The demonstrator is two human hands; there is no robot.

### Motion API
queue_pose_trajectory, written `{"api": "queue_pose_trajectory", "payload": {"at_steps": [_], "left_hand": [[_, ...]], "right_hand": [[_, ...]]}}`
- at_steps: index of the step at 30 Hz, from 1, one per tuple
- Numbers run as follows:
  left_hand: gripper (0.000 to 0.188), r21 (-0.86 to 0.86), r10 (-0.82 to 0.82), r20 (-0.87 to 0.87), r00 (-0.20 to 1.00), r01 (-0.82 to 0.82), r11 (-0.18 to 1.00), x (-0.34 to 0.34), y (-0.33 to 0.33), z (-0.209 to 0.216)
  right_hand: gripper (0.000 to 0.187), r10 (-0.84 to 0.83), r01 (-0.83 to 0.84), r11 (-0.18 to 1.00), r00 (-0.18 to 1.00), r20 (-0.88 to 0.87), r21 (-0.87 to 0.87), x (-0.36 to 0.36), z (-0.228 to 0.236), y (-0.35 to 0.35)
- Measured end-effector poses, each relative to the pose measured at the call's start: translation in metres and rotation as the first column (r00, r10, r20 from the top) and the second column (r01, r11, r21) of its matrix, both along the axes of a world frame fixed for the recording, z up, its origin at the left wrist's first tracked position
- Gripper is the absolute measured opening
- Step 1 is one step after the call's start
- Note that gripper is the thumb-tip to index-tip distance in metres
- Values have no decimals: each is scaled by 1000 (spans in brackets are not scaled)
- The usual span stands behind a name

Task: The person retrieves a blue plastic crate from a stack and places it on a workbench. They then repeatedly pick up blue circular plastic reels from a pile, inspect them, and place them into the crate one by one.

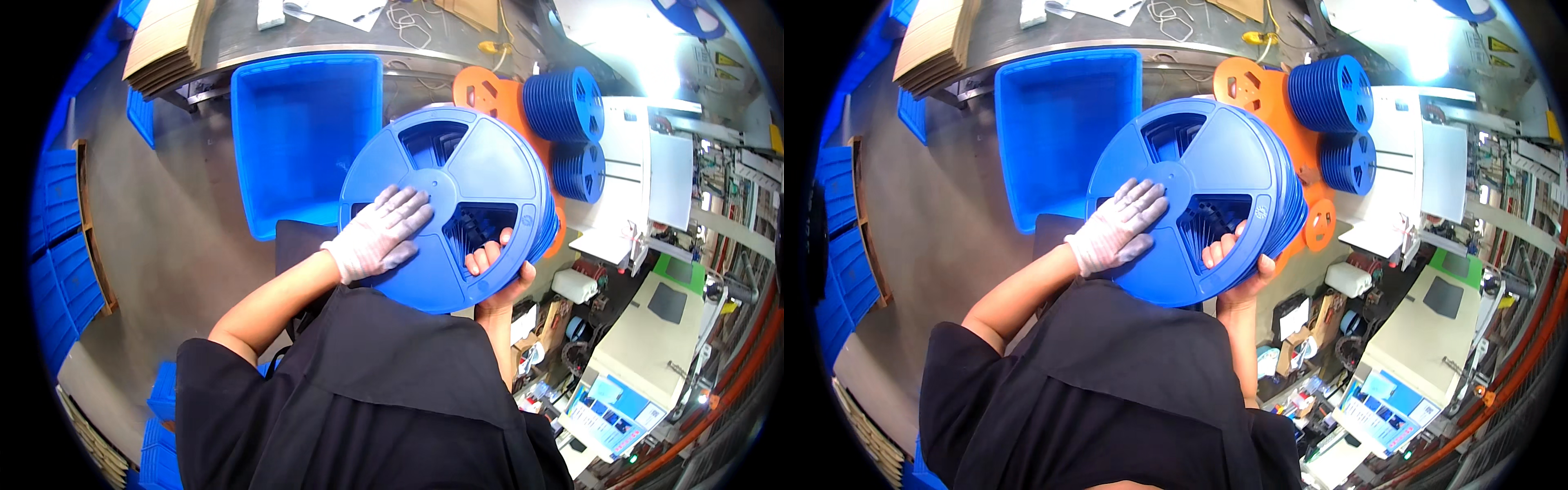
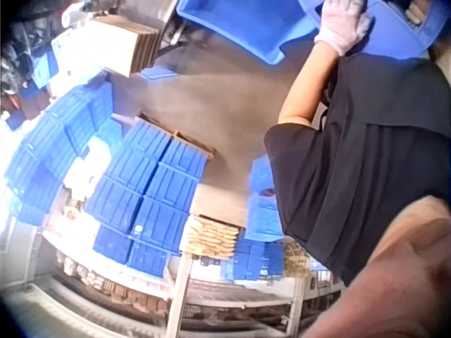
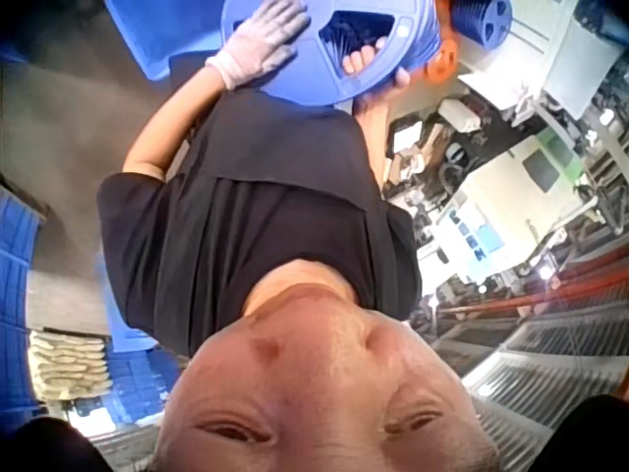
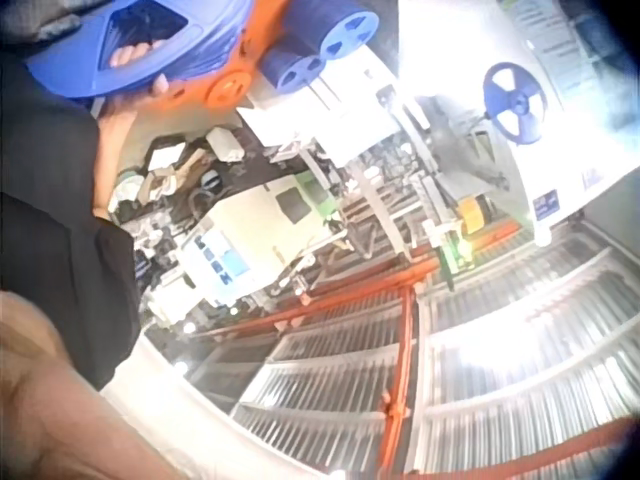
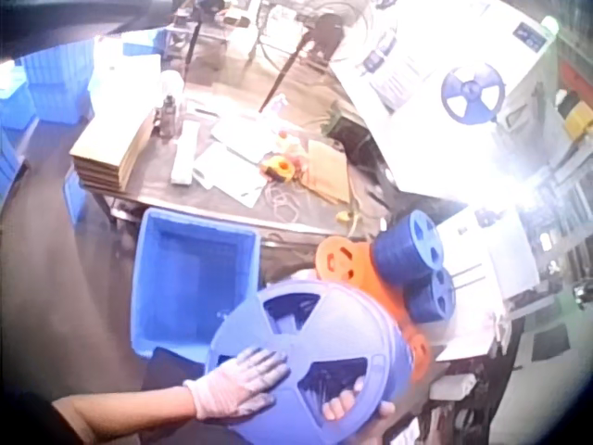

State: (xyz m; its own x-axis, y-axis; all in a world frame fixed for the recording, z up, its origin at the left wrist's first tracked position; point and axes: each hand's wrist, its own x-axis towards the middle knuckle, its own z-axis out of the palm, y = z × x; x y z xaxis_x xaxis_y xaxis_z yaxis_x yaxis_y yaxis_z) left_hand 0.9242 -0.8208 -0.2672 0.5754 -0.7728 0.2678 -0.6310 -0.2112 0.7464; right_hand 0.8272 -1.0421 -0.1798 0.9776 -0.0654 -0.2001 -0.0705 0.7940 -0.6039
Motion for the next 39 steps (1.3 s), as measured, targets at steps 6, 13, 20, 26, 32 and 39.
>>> {"api": "queue_pose_trajectory", "payload": {"at_steps": [6,13,20,26,32,39], "left_hand": [[63,190,77,33,997,-81,978,-1,44,-41],[67,-108,-126,31,991,129,986,0,-66,23],[60,89,36,-49,998,-32,996,19,-78,10],[61,165,128,96,987,-143,976,8,33,-91],[52,89,-202,161,966,190,978,-12,30,-38],[42,153,-298,70,952,285,946,-2,49,-46]], "right_hand": [[53,-105,106,994,994,-29,6,-31,-7,-25],[50,-28,27,999,999,20,21,-48,-8,-23],[52,52,-53,999,996,71,12,-59,-4,-20],[56,-117,116,993,993,-26,-22,-60,-5,-27],[54,-174,176,983,984,-44,45,-42,-12,-33],[57,-180,176,983,979,-95,-55,-26,-15,-19]]}}
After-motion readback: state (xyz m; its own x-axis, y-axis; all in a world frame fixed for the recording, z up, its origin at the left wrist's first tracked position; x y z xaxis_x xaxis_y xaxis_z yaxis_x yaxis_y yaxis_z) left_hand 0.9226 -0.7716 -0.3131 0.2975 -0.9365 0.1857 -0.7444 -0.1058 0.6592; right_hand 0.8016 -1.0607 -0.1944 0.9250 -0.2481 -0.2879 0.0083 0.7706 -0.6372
